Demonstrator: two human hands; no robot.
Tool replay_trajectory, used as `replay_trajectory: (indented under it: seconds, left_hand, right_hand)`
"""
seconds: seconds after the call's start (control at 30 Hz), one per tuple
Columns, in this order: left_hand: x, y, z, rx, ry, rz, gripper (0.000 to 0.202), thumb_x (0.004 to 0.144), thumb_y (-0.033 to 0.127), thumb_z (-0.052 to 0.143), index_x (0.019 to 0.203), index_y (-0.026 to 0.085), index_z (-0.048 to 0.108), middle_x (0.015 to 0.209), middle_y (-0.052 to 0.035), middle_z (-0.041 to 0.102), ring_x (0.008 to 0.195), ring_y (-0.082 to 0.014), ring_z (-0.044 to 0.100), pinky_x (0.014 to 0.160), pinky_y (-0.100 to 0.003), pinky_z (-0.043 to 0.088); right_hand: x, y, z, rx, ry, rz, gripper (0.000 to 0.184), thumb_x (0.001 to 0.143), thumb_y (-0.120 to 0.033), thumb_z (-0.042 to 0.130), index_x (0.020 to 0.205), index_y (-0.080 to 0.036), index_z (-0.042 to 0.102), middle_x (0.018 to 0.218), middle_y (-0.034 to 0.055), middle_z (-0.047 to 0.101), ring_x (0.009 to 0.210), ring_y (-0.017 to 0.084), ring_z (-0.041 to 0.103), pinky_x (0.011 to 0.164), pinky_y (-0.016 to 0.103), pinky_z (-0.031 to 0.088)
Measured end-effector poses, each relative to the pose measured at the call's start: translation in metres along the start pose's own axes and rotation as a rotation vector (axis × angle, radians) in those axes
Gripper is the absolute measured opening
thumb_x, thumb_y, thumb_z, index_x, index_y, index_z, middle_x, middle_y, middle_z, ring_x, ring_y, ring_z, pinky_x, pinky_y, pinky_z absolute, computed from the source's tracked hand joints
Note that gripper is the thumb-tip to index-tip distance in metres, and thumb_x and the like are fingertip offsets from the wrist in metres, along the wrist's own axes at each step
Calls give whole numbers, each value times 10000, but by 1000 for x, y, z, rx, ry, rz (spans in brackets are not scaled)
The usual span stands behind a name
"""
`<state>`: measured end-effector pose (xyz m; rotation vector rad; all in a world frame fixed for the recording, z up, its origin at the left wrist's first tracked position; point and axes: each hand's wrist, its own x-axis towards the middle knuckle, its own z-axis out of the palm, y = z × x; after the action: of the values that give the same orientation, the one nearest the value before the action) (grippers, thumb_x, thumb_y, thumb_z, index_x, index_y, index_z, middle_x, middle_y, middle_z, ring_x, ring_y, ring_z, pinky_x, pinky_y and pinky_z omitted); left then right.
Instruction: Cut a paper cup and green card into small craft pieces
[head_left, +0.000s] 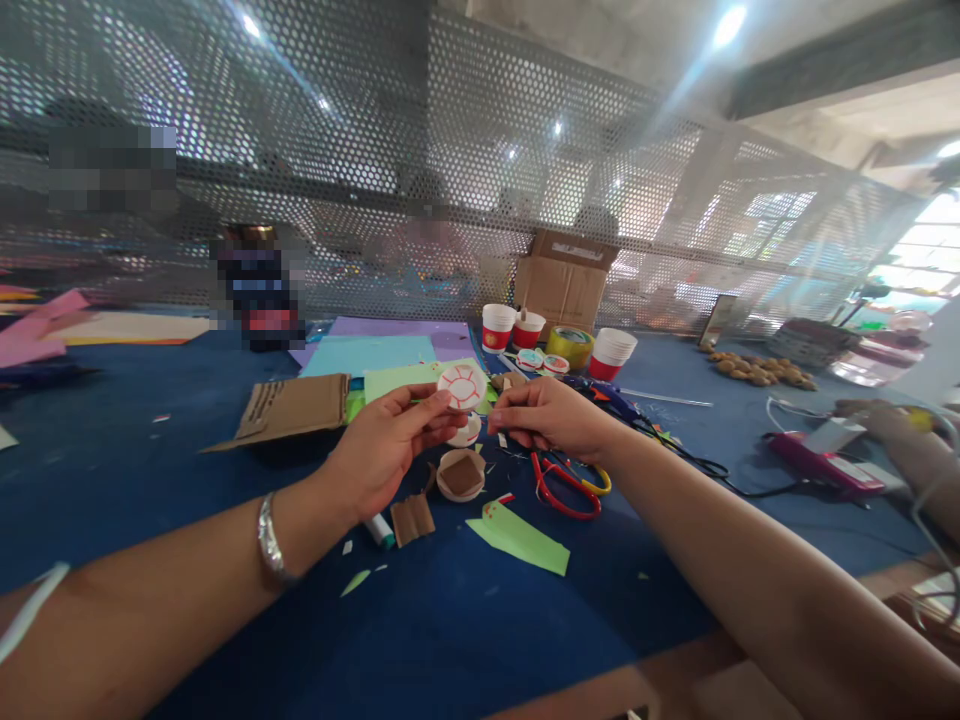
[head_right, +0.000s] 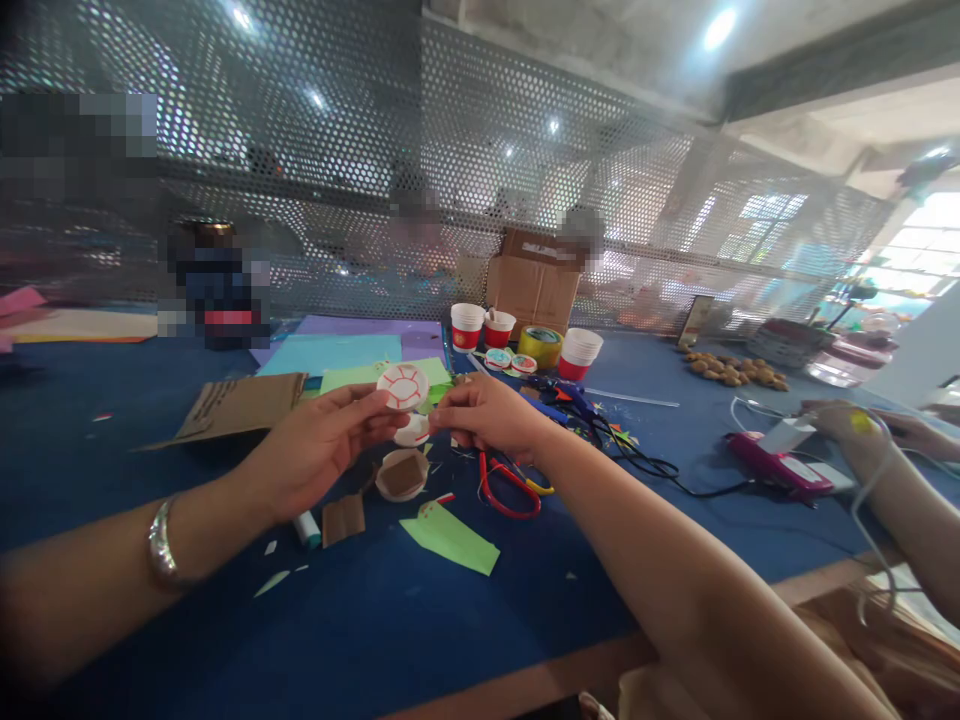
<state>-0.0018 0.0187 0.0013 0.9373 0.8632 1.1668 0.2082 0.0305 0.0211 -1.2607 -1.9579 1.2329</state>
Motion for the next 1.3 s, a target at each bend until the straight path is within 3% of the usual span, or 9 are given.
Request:
replay_trajectory:
  seconds: [0.17, 0.3, 0.4, 0.5, 0.77, 1.3]
  left_hand:
    - [1, 2, 1, 6, 20, 15, 136, 892, 154, 683, 1021, 110, 681, 921, -114, 765, 794, -158, 730, 760, -248, 584]
    - [3, 3, 0, -3, 96, 14, 102, 906, 154, 665, 988, 104, 700, 941, -107, 762, 803, -139, 718, 794, -230, 573]
    - [4, 1, -1, 3, 61, 10, 125, 880, 191, 707, 974, 109, 720, 955, -115, 768, 821, -151, 720, 821, -245, 568]
    - [3, 0, -1, 16, 3, -4, 171, 837, 226, 758, 963, 114, 729, 941, -119, 771, 823, -169, 724, 854, -277, 564]
    - [4, 0, -3, 24, 61, -3, 114, 896, 211, 679, 964, 125, 713, 928, -90, 762, 805, -138, 706, 832, -248, 551]
    - [-1, -1, 0, -12, -7, -8, 103, 885, 121, 680, 986, 98, 680, 940, -102, 762, 745, -125, 715, 764, -222, 580]
  right_hand:
    - [1, 2, 0, -51, 19, -31, 252, 889, -355, 627, 782, -142, 711, 486, -55, 527, 398, 52, 388, 398, 190, 254]
    - [1, 1, 1, -103, 161, -114, 247, 906, -363, 617, 804, -147, 680, 503, -57, 510, 447, 65, 407, 463, 208, 293]
    - [0, -1, 5, -140, 288, -188, 196, 920, -351, 599, 951, -174, 677, 523, -75, 467, 474, 78, 401, 493, 227, 291]
    - [-1, -3, 11, -192, 285, -254, 211, 931, -342, 576, 1045, -209, 694, 562, -66, 456, 507, 91, 425, 506, 238, 306]
    - [1, -2, 6, -192, 399, -234, 210, 933, -306, 538, 993, -161, 678, 563, -51, 502, 492, 89, 424, 496, 237, 309]
    - [7, 4, 8, -69, 309, -134, 240, 916, -397, 575, 933, -163, 625, 495, -72, 524, 410, 70, 389, 449, 206, 297]
